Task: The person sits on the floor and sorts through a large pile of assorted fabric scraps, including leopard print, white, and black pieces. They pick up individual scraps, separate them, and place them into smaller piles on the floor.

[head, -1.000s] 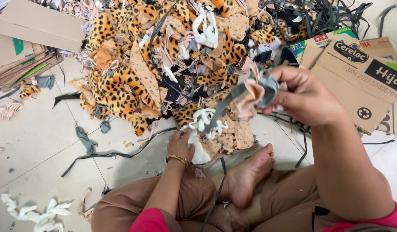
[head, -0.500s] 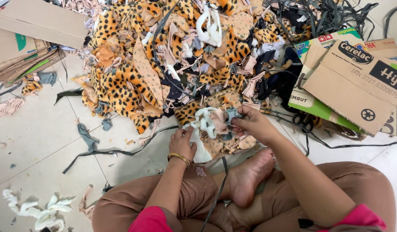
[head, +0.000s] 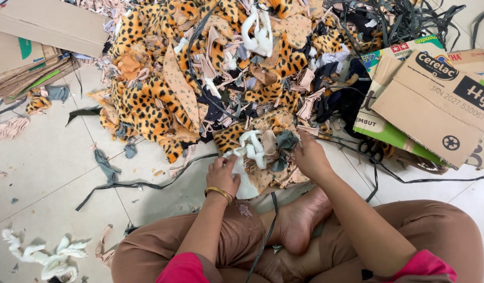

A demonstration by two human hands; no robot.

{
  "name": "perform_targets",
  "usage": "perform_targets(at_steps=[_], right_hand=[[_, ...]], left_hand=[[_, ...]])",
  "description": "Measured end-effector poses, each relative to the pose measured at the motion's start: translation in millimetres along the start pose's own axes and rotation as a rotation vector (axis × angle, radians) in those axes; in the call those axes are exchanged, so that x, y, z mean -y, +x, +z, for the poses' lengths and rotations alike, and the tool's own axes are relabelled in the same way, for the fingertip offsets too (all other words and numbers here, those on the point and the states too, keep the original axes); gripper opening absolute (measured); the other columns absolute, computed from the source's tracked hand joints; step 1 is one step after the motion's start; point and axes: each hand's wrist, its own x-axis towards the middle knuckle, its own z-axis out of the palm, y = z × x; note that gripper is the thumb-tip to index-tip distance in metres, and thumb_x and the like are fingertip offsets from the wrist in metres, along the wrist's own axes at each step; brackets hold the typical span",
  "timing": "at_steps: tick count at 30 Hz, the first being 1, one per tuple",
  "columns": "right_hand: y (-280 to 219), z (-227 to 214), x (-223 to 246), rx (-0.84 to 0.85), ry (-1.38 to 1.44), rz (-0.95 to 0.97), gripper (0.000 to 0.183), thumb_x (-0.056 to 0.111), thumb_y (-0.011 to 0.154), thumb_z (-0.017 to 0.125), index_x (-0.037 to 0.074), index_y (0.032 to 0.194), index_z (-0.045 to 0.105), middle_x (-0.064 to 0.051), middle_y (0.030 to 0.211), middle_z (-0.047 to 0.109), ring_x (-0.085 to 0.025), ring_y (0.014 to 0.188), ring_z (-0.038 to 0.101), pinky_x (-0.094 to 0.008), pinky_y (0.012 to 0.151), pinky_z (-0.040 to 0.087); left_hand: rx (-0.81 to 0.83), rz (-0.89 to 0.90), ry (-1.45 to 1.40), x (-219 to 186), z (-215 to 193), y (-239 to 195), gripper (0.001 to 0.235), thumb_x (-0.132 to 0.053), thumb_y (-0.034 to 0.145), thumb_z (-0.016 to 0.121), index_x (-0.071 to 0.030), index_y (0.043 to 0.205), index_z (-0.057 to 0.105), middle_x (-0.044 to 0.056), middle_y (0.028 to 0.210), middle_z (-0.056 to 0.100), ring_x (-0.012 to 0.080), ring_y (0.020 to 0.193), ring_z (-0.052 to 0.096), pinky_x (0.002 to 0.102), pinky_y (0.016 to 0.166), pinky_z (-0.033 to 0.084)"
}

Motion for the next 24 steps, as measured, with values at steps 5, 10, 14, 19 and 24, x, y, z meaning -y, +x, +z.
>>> perform_targets(at_steps=[5,10,14,19,24], right_hand=[[59,61,-62,-0.256,0.040,-0.160,0.035,0.006,0.086,0.070,0.007,0.122,0.067,-0.016,0.114,0.061,-0.042,0.110,0.066,-0.047,0.093,0.056],[86,89,-77,-0.268,-0.052,-0.215,0.025,0.007,0.085,0.065,0.013,0.109,0.073,-0.013,0.104,0.061,-0.040,0.102,0.068,-0.045,0.091,0.057],[57,44,-24,-0.111,-0.109,-0.100,0.029,0.021,0.087,0.063,0.025,0.111,0.077,-0.009,0.100,0.074,-0.036,0.101,0.071,-0.049,0.088,0.056],[48,44,-29,-0.137,-0.052,-0.180,0.036,0.003,0.083,0.062,0.013,0.116,0.070,-0.022,0.116,0.065,-0.048,0.107,0.067,-0.052,0.093,0.056],[66,35,-45,-0.087,-0.116,-0.173,0.024,0.013,0.084,0.070,0.019,0.108,0.072,-0.014,0.102,0.068,-0.040,0.097,0.071,-0.049,0.084,0.058]], left_hand=[[0.003,0.002,0.002,-2,-3,-2,0.066,-0.037,0.087,0.064,-0.039,0.150,0.043,0.001,0.133,0.045,0.0297,0.127,0.046,0.046,0.099,0.049],[0.007,0.007,0.008,-2,-4,-3,0.067,-0.036,0.088,0.064,-0.038,0.151,0.041,0.002,0.133,0.045,0.0301,0.127,0.046,0.046,0.099,0.049],[0.006,0.008,-0.011,-2,-5,-3,0.067,-0.036,0.088,0.064,-0.038,0.151,0.042,0.002,0.132,0.045,0.0304,0.127,0.046,0.045,0.098,0.049],[0.010,0.014,-0.034,-6,-12,-6,0.065,-0.033,0.089,0.064,-0.035,0.151,0.044,0.002,0.132,0.045,0.0297,0.126,0.046,0.044,0.098,0.049],[0.009,0.016,-0.011,-6,-11,-6,0.067,-0.035,0.088,0.065,-0.038,0.151,0.042,0.001,0.130,0.045,0.0295,0.125,0.047,0.045,0.098,0.050]])
